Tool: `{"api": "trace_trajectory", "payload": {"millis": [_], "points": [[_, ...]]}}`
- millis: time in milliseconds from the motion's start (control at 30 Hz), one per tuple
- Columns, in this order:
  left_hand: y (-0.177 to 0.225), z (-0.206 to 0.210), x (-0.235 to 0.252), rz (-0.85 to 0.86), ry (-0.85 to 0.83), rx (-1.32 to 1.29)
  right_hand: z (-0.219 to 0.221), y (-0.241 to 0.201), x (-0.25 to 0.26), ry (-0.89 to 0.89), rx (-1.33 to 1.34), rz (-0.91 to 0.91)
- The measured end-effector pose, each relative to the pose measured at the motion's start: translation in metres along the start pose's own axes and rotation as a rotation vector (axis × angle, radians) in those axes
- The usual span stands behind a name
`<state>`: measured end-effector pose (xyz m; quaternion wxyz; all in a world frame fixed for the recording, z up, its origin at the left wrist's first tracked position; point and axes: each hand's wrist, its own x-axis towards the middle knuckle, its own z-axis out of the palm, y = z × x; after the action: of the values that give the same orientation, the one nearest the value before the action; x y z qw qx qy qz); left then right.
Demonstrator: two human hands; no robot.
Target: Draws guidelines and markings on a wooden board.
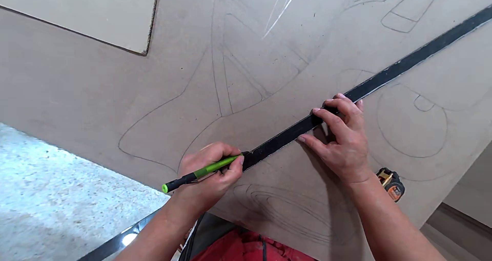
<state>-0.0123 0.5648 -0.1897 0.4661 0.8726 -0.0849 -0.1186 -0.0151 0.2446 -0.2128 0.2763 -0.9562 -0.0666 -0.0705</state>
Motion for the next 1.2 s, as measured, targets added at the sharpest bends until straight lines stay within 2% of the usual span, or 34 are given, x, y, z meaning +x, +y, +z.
{"api": "trace_trajectory", "payload": {"millis": [200,967,1200], "points": [[-0.001,0.002,-0.001,0.027,0.025,-0.002,0.002,0.003,0.019,-0.030,0.032,-0.053],[0.004,0.002,0.001,0.009,0.035,0.004,0.004,0.004,0.019,-0.019,0.071,-0.063],[0.030,0.031,0.040,0.059,-0.011,0.026,0.005,0.005,0.019,-0.013,0.074,-0.075]]}}
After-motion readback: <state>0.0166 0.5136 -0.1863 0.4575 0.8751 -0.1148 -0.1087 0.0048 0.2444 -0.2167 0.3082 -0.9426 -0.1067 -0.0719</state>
